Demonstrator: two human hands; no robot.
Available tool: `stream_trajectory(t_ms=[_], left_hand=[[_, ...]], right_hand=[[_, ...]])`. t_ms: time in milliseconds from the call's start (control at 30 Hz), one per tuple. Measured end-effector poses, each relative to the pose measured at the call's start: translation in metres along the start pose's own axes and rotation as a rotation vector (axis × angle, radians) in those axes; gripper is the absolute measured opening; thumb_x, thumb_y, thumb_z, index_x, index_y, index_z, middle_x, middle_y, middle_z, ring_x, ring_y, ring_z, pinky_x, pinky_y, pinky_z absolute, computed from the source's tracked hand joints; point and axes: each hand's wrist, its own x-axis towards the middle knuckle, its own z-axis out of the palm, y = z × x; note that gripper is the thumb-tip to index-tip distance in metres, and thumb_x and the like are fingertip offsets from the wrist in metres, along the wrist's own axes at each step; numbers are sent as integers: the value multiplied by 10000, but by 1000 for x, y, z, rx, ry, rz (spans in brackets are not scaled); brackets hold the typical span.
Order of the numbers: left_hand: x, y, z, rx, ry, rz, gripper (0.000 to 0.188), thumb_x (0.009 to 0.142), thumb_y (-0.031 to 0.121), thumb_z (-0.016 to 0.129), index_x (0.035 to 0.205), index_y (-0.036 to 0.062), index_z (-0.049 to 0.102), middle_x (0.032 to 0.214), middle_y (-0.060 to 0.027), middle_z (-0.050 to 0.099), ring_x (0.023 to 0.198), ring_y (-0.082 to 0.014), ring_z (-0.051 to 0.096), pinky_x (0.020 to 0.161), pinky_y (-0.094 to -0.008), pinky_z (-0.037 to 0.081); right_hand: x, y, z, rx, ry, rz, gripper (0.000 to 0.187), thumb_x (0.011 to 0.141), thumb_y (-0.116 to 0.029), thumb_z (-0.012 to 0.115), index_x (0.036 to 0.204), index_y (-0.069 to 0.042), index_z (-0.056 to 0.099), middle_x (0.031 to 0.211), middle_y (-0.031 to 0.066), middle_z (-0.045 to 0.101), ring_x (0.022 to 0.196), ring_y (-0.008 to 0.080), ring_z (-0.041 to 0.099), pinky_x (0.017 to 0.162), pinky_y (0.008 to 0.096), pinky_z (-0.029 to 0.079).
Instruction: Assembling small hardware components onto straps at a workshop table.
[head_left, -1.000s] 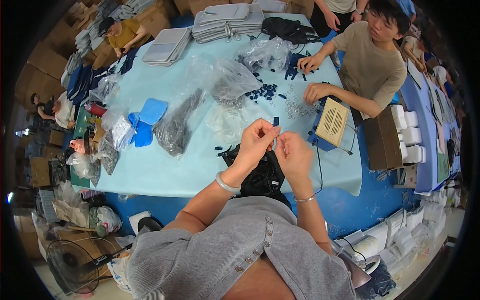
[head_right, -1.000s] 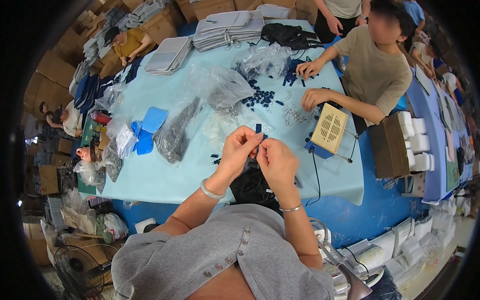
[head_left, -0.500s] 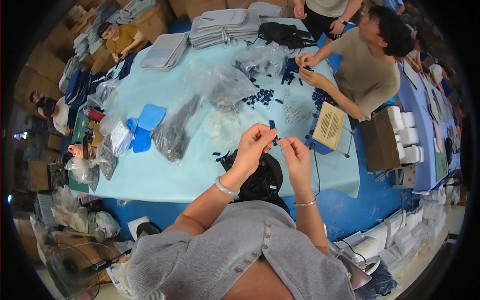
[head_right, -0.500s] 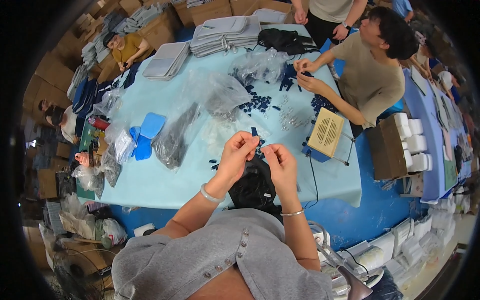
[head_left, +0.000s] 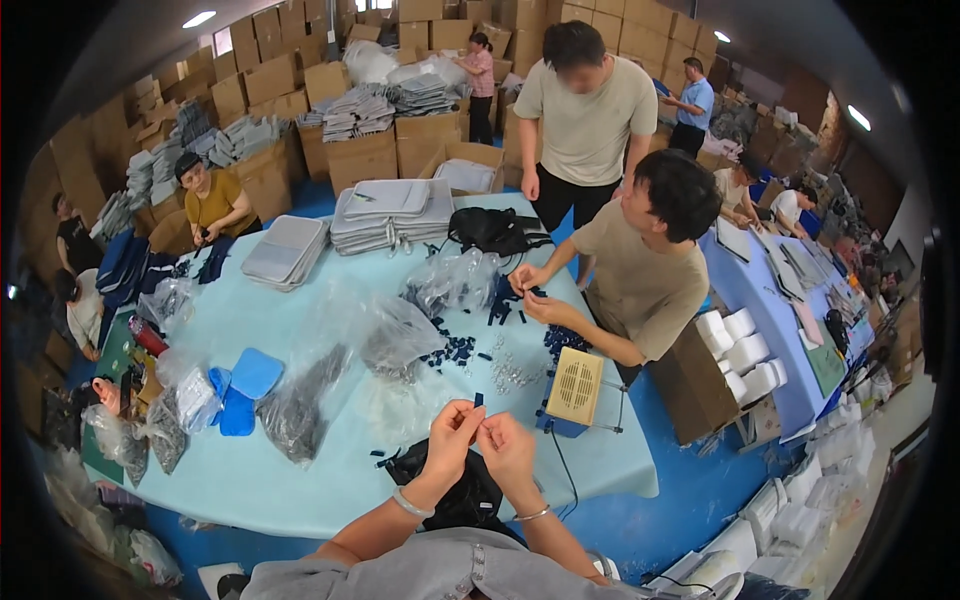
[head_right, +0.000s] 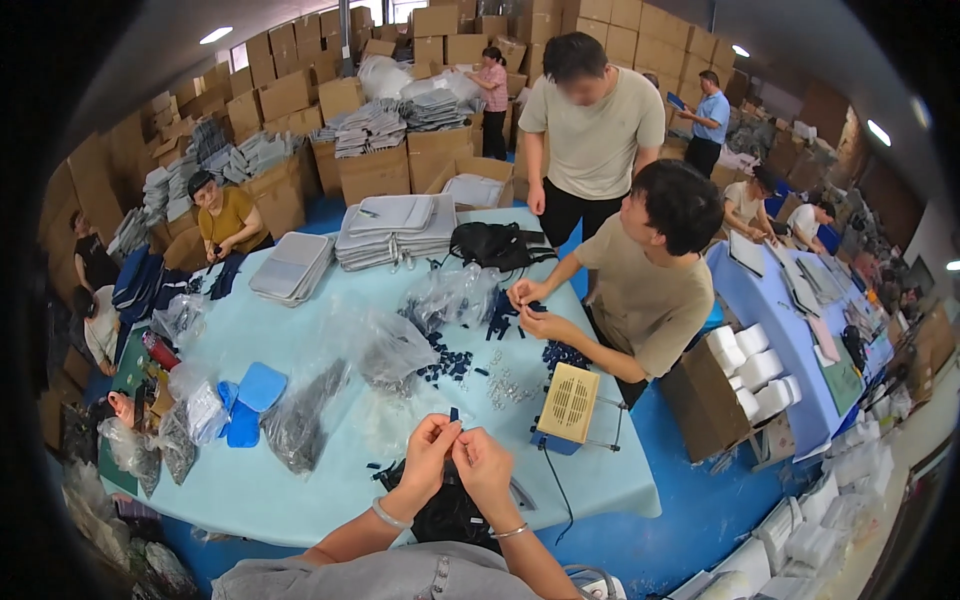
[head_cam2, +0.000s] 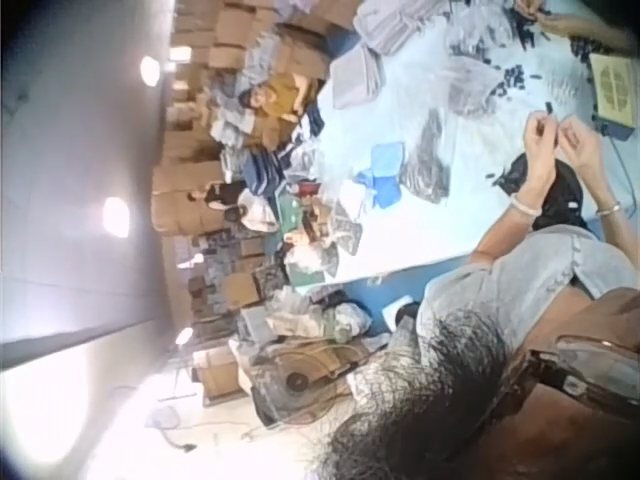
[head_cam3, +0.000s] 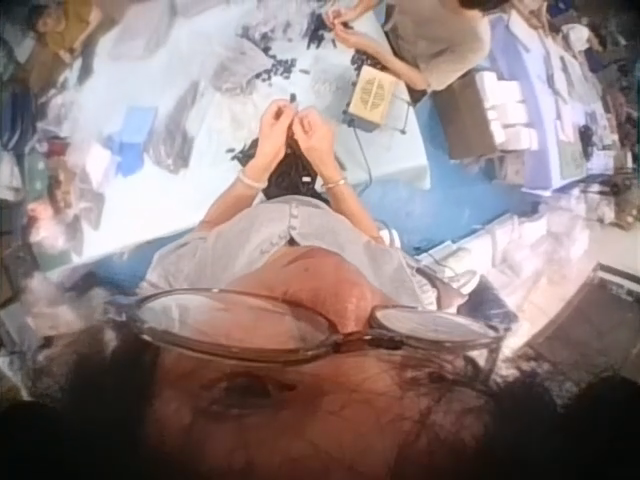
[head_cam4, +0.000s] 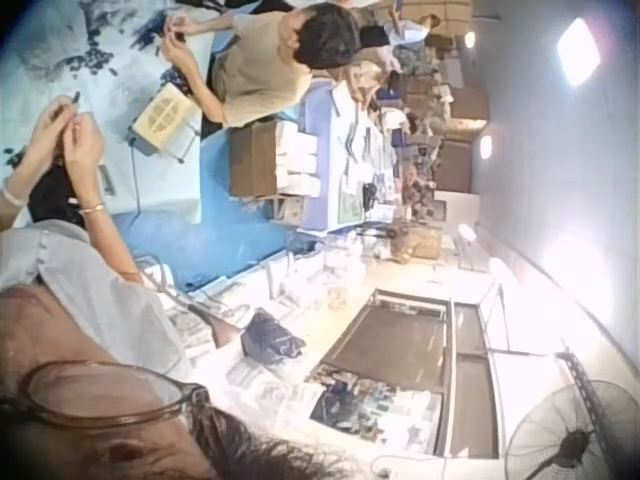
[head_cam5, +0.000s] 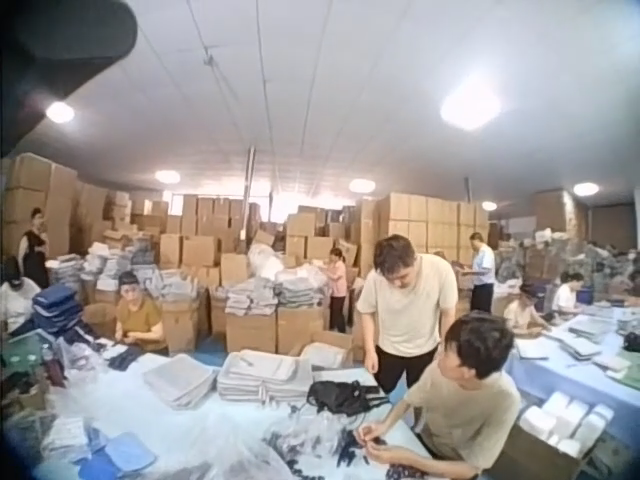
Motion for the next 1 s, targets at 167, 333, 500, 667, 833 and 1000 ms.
stream_trajectory(t_ms=[167,333,500,667,833,1000], left_hand=[[14,9,-11,44,-37,-13,106,836,101,622,894,29,569,691,10,542,547,-45,454,484,-195,350],[18,17,-24,88,-19,-1,130,821,67,630,921,4,575,729,-31,594,609,-91,560,568,-205,460],[12,13,-33,68,-25,-116,159,822,47,627,962,-12,579,813,-69,626,712,-130,617,656,-233,510],[6,13,-33,86,-65,-196,154,838,68,614,977,14,577,824,-49,616,740,-122,617,683,-237,510],[6,23,-26,108,-88,-257,200,838,106,622,1000,-5,583,839,-57,620,736,-123,616,683,-233,504],[4,26,-22,155,-168,-314,203,842,112,614,1010,0,589,829,-43,617,727,-110,618,665,-222,514]], right_hand=[[7,17,-6,464,-142,322,99,806,-58,585,898,-54,548,685,-37,480,553,43,351,507,189,312],[-4,47,-20,650,-246,512,186,853,-68,452,1020,-29,524,853,15,555,630,56,391,564,182,315],[-18,47,-28,794,-226,686,127,906,-86,459,995,-22,525,946,81,621,662,79,483,612,196,407],[-24,61,-32,824,-188,733,169,917,-108,466,1037,-9,533,994,119,632,686,109,580,603,203,465],[-11,47,-40,955,-59,788,291,911,-118,482,1159,34,488,1061,168,602,860,185,623,769,260,507],[0,31,-46,1123,-83,852,357,898,-84,479,1215,65,413,1191,203,517,1097,287,536,920,348,458]])
